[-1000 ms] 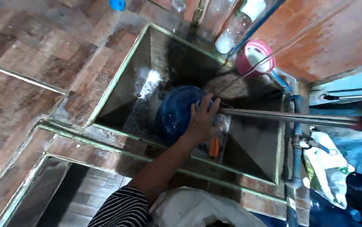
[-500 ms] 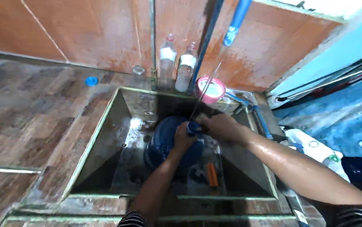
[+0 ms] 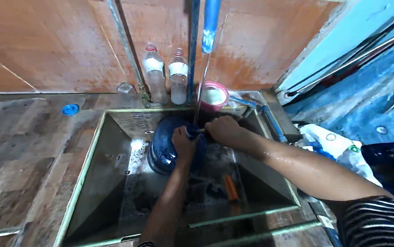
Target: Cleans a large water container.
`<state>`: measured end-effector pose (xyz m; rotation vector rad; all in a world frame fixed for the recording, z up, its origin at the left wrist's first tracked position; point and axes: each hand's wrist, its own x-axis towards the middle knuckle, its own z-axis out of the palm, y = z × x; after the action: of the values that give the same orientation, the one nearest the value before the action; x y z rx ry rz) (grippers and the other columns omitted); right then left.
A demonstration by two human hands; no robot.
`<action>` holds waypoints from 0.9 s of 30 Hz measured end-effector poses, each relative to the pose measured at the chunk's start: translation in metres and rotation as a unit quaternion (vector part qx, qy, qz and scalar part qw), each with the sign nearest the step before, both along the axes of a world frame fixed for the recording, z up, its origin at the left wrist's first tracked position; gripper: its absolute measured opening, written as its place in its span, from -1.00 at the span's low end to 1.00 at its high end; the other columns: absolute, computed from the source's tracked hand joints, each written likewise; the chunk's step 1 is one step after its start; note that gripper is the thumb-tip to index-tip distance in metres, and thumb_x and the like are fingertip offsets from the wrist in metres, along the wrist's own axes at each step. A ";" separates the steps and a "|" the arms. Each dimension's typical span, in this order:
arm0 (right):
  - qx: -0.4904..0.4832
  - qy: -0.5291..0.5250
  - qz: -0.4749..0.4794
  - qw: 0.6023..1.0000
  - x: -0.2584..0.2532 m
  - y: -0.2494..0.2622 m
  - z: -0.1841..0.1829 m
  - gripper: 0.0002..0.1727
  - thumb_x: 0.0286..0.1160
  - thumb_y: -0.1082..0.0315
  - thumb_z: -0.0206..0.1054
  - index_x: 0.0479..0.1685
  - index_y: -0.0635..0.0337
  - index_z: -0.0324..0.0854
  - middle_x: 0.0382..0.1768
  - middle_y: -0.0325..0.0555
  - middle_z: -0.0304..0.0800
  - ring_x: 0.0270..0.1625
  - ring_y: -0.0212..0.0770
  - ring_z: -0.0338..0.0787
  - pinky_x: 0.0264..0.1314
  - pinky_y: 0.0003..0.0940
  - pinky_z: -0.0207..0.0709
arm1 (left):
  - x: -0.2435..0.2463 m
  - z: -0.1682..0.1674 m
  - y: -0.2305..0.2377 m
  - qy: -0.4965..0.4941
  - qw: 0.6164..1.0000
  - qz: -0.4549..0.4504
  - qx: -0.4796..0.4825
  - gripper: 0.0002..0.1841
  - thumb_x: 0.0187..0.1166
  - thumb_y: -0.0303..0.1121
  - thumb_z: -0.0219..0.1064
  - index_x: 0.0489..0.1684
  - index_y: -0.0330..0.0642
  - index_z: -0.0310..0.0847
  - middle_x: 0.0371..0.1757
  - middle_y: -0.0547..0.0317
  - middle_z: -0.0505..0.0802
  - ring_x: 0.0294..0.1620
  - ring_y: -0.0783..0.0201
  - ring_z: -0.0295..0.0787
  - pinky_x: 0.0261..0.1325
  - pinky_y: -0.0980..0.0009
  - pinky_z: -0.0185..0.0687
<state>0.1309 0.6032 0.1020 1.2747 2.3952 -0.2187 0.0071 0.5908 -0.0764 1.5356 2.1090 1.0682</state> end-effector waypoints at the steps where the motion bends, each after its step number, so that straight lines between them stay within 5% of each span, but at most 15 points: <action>1: 0.011 -0.008 -0.010 1.000 0.001 -0.001 -0.001 -0.73 0.69 0.42 0.22 0.20 0.31 0.71 0.06 0.27 0.81 0.20 0.30 0.79 0.20 0.24 0.59 | -0.001 0.012 -0.005 -0.019 0.998 -0.006 -0.055 -0.25 0.31 -0.11 0.66 0.40 -0.47 0.53 0.40 -0.51 0.60 0.46 -0.42 0.52 0.50 -0.26 0.38; 4: 0.005 -0.022 -0.005 1.000 0.010 -0.004 -0.022 -0.70 0.74 0.30 0.22 0.21 0.30 0.70 0.06 0.30 0.82 0.19 0.35 0.79 0.19 0.32 0.57 | 0.006 0.035 -0.044 -0.212 0.955 -0.033 -0.205 -0.55 0.74 -0.22 0.24 0.38 -0.45 0.49 0.26 -0.32 0.72 0.27 -0.12 0.71 0.35 -0.02 0.59; 5: -0.008 -0.033 0.013 0.999 0.015 -0.009 -0.032 -0.69 0.75 0.27 0.21 0.22 0.32 0.66 0.04 0.34 0.80 0.18 0.39 0.78 0.18 0.35 0.58 | 0.010 0.032 -0.062 -0.328 0.910 -0.043 -0.250 -0.50 0.90 -0.12 -0.05 0.40 -0.45 0.48 0.20 -0.26 0.77 0.17 -0.01 0.78 0.26 0.08 0.67; 7: -0.057 -0.072 0.056 0.994 0.024 -0.031 -0.038 -0.62 0.78 0.28 0.16 0.33 0.39 0.60 0.13 0.47 0.74 0.26 0.50 0.71 0.27 0.42 0.50 | 0.024 0.019 -0.097 -0.573 0.763 -0.030 -0.297 -0.15 0.84 0.24 -0.37 0.54 -0.48 0.33 0.25 -0.35 0.77 0.16 -0.12 0.81 0.18 0.01 0.71; 9: -0.105 -0.102 0.076 0.986 0.030 -0.067 -0.041 -0.58 0.79 0.25 0.14 0.44 0.34 0.51 0.12 0.48 0.75 0.24 0.52 0.73 0.25 0.43 0.52 | 0.042 0.004 -0.119 -0.725 0.626 0.012 -0.287 -0.06 0.72 0.41 -0.28 0.69 -0.36 0.16 0.42 -0.38 0.65 0.33 -0.21 0.70 0.30 -0.10 0.65; 11: -0.131 -0.079 0.046 0.987 0.037 -0.104 -0.055 -0.57 0.77 0.24 0.16 0.48 0.30 0.47 0.10 0.41 0.78 0.20 0.45 0.77 0.24 0.37 0.56 | 0.060 0.000 -0.131 -0.794 0.549 0.075 -0.250 -0.27 0.72 0.30 -0.05 0.57 -0.14 0.33 0.30 -0.18 0.69 0.22 -0.06 0.70 0.18 -0.04 0.69; 15: -0.026 0.047 -0.095 0.994 0.065 -0.148 -0.109 -0.50 0.74 0.17 0.23 0.49 0.35 0.52 0.04 0.42 0.84 0.08 0.46 0.85 0.13 0.41 0.62 | 0.074 -0.010 -0.130 -0.832 0.520 0.085 -0.173 -0.63 0.79 -0.08 0.08 0.31 -0.14 0.44 -0.03 0.02 0.71 -0.09 0.16 0.69 -0.06 0.17 0.67; 18: 0.052 0.042 -0.158 0.985 0.067 -0.165 -0.146 -0.49 0.82 0.15 0.14 0.46 0.44 0.50 0.05 0.45 0.82 0.06 0.47 0.85 0.10 0.39 0.64 | 0.083 -0.044 -0.118 -0.833 0.529 0.060 -0.150 -0.60 0.79 -0.01 0.05 0.24 -0.16 0.47 -0.12 0.03 0.73 -0.22 0.20 0.71 -0.18 0.23 0.69; 22: -0.077 -0.149 -0.161 0.973 0.028 -0.168 -0.145 -0.48 0.86 0.17 0.02 0.62 0.33 0.36 0.31 0.37 0.73 0.37 0.36 0.74 0.41 0.27 0.55 | 0.084 -0.047 -0.132 -0.782 0.582 0.095 -0.203 -0.42 0.85 0.01 0.03 0.64 -0.24 0.33 0.52 -0.23 0.55 0.46 -0.05 0.51 0.44 -0.06 0.45; 24: -0.120 -0.098 -0.158 0.975 0.019 -0.159 -0.142 -0.49 0.83 0.14 0.10 0.54 0.33 0.46 0.28 0.35 0.75 0.37 0.29 0.76 0.43 0.23 0.55 | 0.074 -0.044 -0.137 -0.789 0.578 0.121 -0.171 -0.52 0.81 -0.13 0.12 0.54 -0.26 0.39 0.40 -0.20 0.60 0.33 0.00 0.55 0.34 0.00 0.49; 25: -0.145 -0.017 -0.185 0.972 0.021 -0.152 -0.141 -0.54 0.79 0.16 0.17 0.43 0.34 0.56 0.18 0.31 0.80 0.26 0.22 0.80 0.37 0.16 0.59 | 0.066 -0.042 -0.140 -0.807 0.558 0.128 -0.147 -0.56 0.79 -0.15 0.13 0.49 -0.24 0.43 0.29 -0.15 0.65 0.22 0.05 0.59 0.25 0.05 0.55; 27: -0.216 0.202 -0.268 0.917 0.029 -0.147 -0.144 -0.69 0.83 0.26 0.15 0.11 0.34 0.69 -0.30 -0.01 0.72 -0.31 -0.22 0.66 -0.16 -0.28 0.58 | 0.056 -0.043 -0.143 -0.849 0.505 0.139 -0.075 -0.62 0.80 -0.08 0.05 0.27 -0.18 0.49 -0.07 0.01 0.73 -0.14 0.18 0.69 -0.07 0.20 0.67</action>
<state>0.1599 0.4562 -0.0418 1.7478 2.0502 -1.2047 0.0631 0.4476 -0.1189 -0.3593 0.7566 1.3658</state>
